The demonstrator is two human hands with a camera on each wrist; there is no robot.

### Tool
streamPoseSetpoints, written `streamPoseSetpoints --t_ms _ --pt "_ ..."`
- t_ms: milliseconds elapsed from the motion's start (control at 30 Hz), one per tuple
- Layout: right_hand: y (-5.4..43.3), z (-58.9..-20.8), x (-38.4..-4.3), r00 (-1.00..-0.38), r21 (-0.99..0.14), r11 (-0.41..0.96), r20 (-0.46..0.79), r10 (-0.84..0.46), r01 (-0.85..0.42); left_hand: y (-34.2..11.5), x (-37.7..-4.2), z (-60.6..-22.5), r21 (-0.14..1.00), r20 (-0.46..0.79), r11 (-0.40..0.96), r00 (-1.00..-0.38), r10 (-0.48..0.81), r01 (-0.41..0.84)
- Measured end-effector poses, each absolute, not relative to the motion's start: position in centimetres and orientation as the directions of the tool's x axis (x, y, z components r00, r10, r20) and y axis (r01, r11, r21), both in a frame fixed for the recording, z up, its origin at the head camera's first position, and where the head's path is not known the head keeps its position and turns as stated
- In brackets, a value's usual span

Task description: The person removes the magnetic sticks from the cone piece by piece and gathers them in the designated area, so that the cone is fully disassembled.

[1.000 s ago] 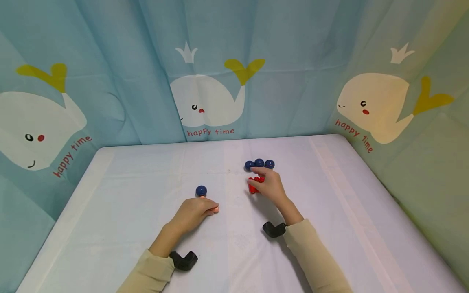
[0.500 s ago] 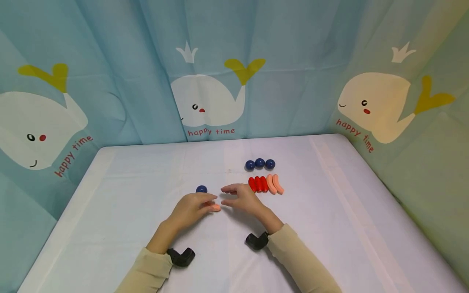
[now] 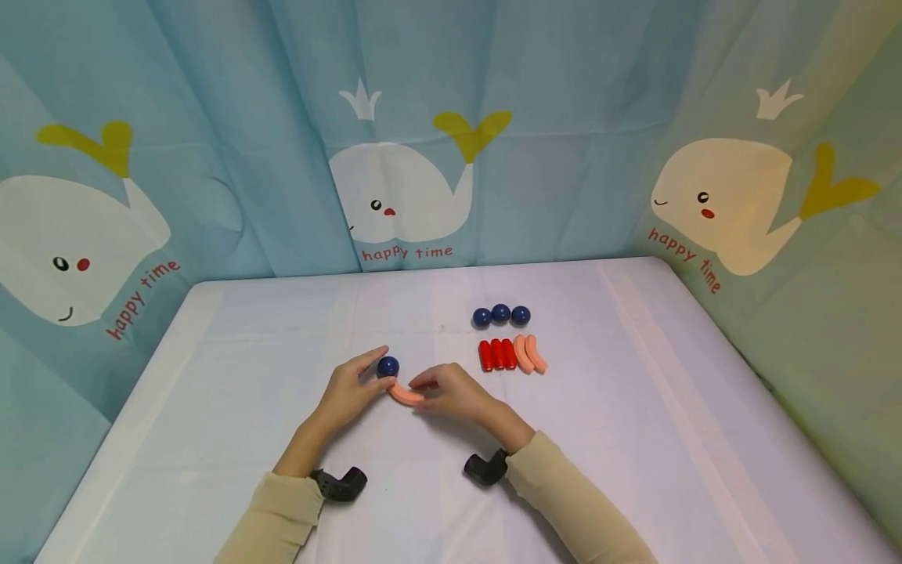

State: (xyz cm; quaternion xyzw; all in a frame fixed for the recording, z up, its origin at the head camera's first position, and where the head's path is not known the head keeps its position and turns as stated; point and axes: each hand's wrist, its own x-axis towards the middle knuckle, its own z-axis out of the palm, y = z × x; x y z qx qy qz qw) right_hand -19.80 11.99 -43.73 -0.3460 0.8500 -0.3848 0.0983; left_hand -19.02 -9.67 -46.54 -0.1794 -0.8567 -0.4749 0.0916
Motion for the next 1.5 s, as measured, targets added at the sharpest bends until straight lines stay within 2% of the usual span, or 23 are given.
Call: streamPoseSetpoints --t_ms 400,600,967,1200,1500 --pt "12.1 -43.6 -19.5 -0.740 -0.672 0.498 0.113 -0.663 -0.548 -9.6 -19.6 -47.4 0.826 0.330 0.414 -0.923 0.195 0.383" --pt "12.4 -43.4 -19.4 -0.752 -0.667 0.497 0.144 -0.644 -0.554 -8.6 -19.7 -47.2 0.794 0.354 0.458 -0.917 0.185 0.399" --pt "15.0 -43.2 -18.7 -0.777 -0.637 0.526 0.192 -0.599 -0.563 -6.3 -21.0 -46.7 0.788 0.329 0.513 -0.937 0.117 0.341" --pt "18.4 -42.9 -18.5 -0.840 -0.657 0.561 0.223 -0.494 -0.504 -4.6 -23.4 -46.8 0.790 0.299 0.522 -0.945 0.131 0.322" --pt "22.9 -42.3 -19.2 -0.920 -0.641 0.660 0.270 -0.284 -0.392 -2.4 -25.2 -46.1 0.796 0.254 0.525 -0.954 0.161 0.300"
